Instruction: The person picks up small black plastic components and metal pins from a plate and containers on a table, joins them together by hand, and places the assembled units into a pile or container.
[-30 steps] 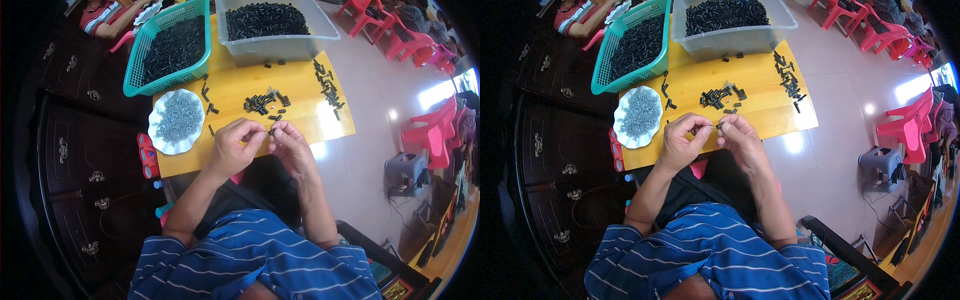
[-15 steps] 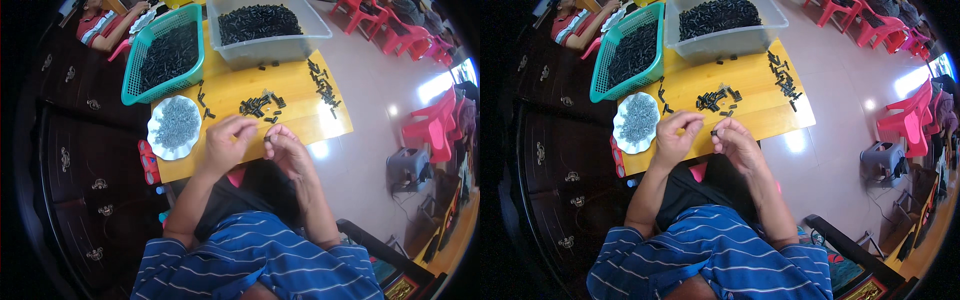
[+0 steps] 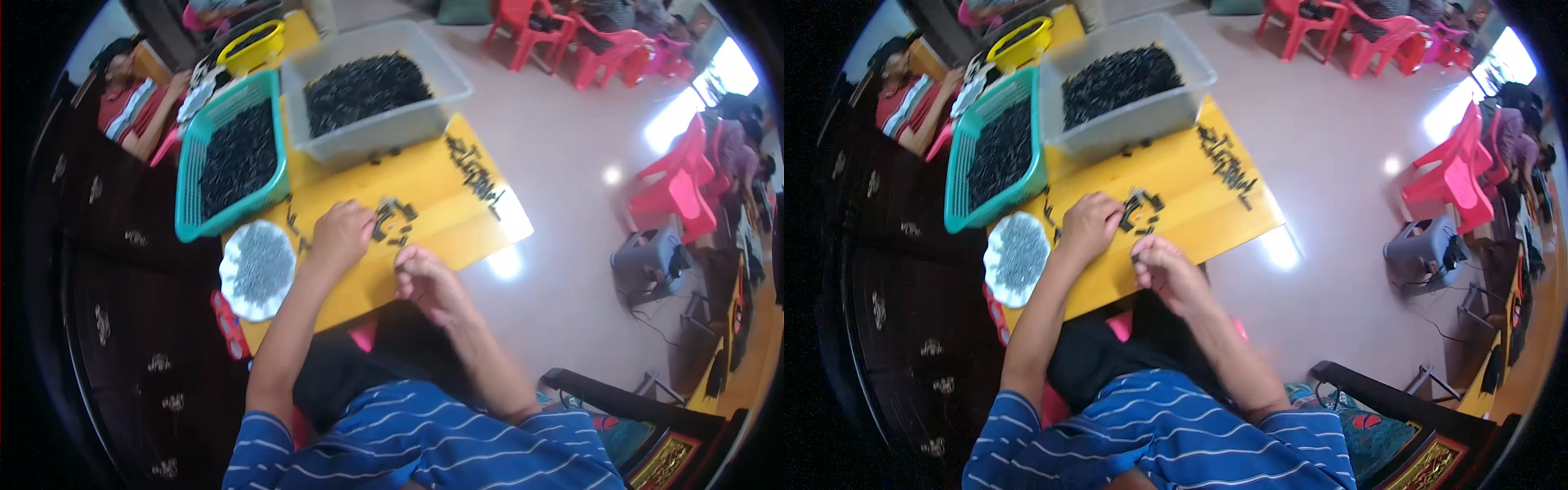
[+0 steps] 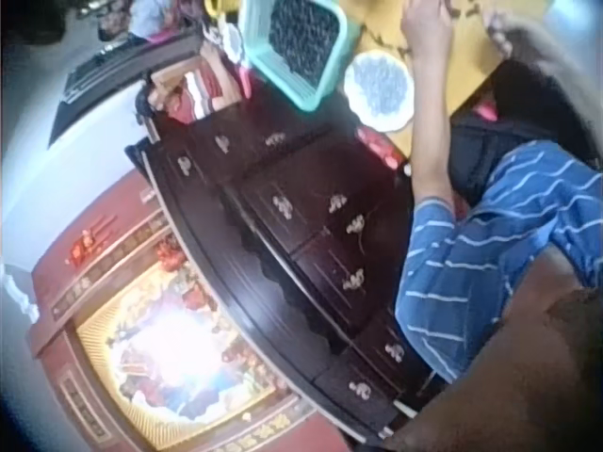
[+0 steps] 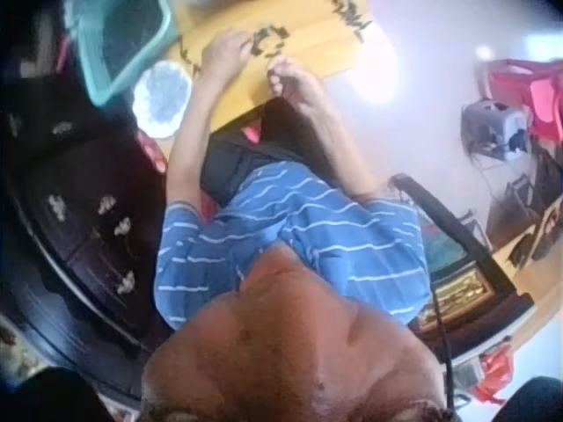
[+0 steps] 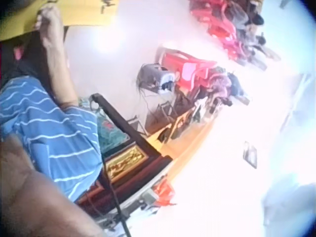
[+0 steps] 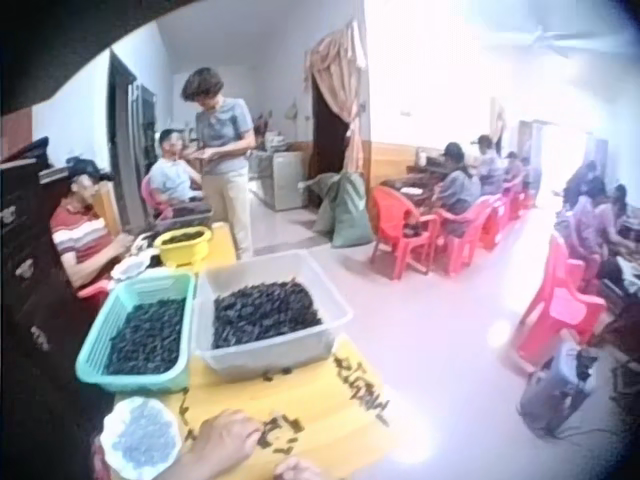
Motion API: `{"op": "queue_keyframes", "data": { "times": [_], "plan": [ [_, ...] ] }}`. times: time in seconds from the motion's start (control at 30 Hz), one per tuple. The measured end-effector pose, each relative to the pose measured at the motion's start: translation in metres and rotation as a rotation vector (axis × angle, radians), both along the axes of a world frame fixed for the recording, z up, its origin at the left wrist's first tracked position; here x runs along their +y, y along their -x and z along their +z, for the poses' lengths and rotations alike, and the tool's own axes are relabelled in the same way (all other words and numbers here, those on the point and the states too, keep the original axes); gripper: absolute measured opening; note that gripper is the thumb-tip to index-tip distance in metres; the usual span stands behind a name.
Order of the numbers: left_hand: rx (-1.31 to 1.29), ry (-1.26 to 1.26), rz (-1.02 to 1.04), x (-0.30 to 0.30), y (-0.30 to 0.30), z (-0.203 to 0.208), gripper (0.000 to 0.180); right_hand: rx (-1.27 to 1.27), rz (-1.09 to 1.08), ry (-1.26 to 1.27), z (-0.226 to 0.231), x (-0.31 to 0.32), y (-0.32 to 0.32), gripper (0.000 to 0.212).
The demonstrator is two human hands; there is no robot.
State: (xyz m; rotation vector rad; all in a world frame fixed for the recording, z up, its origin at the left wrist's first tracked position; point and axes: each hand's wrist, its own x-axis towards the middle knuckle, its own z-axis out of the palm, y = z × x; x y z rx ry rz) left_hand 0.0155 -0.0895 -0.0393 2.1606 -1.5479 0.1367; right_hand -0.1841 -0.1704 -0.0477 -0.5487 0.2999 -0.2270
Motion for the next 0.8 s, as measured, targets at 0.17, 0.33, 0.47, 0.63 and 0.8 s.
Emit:
{"op": "queue_keyframes", "data": {
  "times": [0.17, 0.33, 0.47, 0.63, 0.8],
  "plan": [
    [-0.043, -0.088, -0.05, -0.001, -0.001, 0.003, 0.005, -0.03, -0.008, -0.008, -0.008, 0.003, 0.002, 0.012],
    [-0.075, -0.082, -0.117, -0.004, -0.004, 0.009, 0.006, -0.051, -0.017, -0.002, -0.009, 0.004, 0.004, 0.013],
    [-0.073, -0.197, -0.102, -0.006, -0.005, 0.017, 0.009, -0.062, -0.013, -0.021, -0.014, 0.002, 0.002, 0.013],
    [0.21, 0.122, -0.056, 0.012, 0.005, 0.031, 0.009, -0.035, 0.002, -0.056, -0.011, 0.0, -0.001, 0.012],
    [0.496, 0.28, -0.086, 0.037, 0.044, 0.038, 0.011, -0.073, -0.01, -0.122, -0.02, -0.005, 0.0, 0.012]
  ]
}}
